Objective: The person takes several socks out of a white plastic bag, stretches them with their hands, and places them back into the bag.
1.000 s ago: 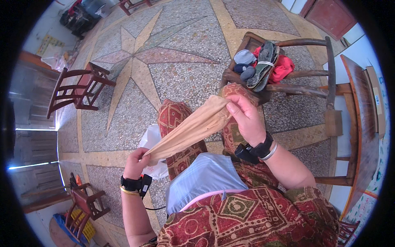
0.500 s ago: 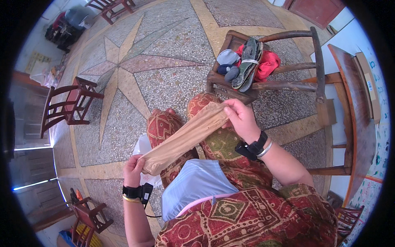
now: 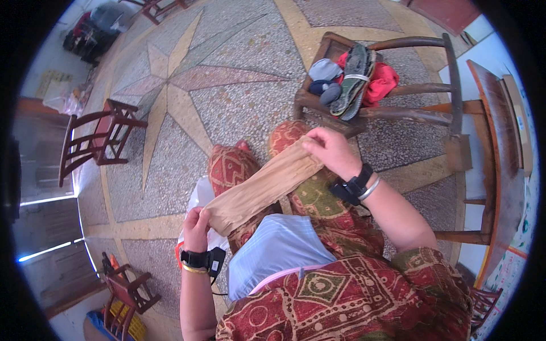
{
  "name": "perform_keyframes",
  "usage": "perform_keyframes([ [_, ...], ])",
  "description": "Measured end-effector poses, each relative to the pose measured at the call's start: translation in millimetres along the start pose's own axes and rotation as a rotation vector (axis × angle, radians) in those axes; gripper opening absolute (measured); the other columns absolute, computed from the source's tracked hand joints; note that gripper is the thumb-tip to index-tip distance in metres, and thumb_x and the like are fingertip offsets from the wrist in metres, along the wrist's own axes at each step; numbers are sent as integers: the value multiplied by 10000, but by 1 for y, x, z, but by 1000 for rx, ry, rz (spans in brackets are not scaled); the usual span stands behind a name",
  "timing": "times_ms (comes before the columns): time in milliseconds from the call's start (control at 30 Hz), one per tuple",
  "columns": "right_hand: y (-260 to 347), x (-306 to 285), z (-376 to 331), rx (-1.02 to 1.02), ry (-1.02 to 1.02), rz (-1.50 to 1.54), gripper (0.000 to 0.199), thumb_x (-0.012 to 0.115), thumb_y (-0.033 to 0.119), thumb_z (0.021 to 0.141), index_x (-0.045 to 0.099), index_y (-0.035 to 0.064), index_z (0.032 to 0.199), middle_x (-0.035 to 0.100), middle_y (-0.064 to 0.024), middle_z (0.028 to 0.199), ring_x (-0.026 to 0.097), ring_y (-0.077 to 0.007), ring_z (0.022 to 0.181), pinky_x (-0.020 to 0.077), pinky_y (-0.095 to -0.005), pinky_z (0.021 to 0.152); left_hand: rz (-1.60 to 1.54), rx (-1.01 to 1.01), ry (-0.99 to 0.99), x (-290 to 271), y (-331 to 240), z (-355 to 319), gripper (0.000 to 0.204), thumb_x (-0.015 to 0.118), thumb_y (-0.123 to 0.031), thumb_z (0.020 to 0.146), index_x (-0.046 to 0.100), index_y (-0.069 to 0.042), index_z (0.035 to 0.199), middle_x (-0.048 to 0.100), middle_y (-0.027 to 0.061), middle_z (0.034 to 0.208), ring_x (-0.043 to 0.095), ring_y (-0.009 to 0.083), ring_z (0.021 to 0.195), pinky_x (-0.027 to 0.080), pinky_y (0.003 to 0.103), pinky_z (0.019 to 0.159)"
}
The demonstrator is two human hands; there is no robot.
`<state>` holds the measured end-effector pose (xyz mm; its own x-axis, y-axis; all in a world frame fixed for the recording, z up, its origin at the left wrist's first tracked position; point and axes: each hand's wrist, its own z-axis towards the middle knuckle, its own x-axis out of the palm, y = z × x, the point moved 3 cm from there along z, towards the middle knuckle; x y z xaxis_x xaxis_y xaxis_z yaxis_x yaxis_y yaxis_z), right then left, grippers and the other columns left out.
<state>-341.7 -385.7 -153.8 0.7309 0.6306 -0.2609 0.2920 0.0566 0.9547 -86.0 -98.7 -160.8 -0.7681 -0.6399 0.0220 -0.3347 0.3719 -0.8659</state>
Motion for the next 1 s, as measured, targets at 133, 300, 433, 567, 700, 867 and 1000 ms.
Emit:
perform_keyframes([
  [133, 0, -4, -1, -25, -51, 31, 147, 579, 122, 873, 553, -1, 949, 578, 7, 820, 511, -49, 751, 431, -212, 673, -62, 193, -59, -1, -4, -2, 92, 585, -146, 882, 539, -66, 886, 580, 1, 869, 512, 76, 782, 416, 215, 738],
  [300, 4, -4, -5, -13, -41, 106, 115, 541, 90, 895, 522, 12, 978, 556, 22, 850, 504, -38, 781, 423, -200, 699, -48, 307, -99, 0, -22, -15, 105, 611, -52, 848, 515, -40, 889, 591, 39, 908, 537, 101, 835, 434, 236, 776],
  [433, 6, -5, -8, -59, -50, 98, 113, 536, 84, 896, 520, 10, 979, 549, 23, 850, 505, -36, 781, 425, -204, 697, -61, 387, -44, 12, -34, -38, 123, 580, -23, 856, 468, -40, 903, 596, 78, 939, 547, 116, 845, 442, 249, 787],
  [567, 4, -8, -11, -47, -24, 114, 113, 530, 83, 898, 517, 10, 984, 546, 25, 851, 502, -36, 778, 423, -200, 697, -3, 343, 134, 20, -37, -62, 143, 592, -13, 844, 471, -32, 919, 605, 83, 925, 564, 114, 831, 458, 252, 763],
  [700, 3, -10, -16, -47, -9, 104, 117, 529, 87, 900, 517, 13, 990, 544, 28, 853, 499, -34, 776, 418, -195, 691, 56, 216, 365, 24, -32, -70, 184, 621, -15, 829, 498, -24, 965, 608, 59, 911, 576, 97, 832, 465, 237, 754],
  [867, 4, -12, -19, -34, 9, 88, 130, 534, 92, 898, 520, 17, 1004, 544, 28, 856, 500, -35, 776, 419, -196, 692, 183, 192, 457, 31, -32, -65, 228, 652, -35, 809, 574, -13, 1023, 622, 34, 949, 586, 107, 860, 467, 246, 781],
  [1000, 0, -14, -19, -27, 18, 124, 142, 539, 94, 897, 521, 17, 1014, 549, 27, 863, 501, -33, 780, 421, -194, 696, 397, 222, 558, 32, -34, -60, 197, 659, -47, 806, 606, -13, 992, 625, 34, 941, 588, 114, 859, 468, 250, 776],
])
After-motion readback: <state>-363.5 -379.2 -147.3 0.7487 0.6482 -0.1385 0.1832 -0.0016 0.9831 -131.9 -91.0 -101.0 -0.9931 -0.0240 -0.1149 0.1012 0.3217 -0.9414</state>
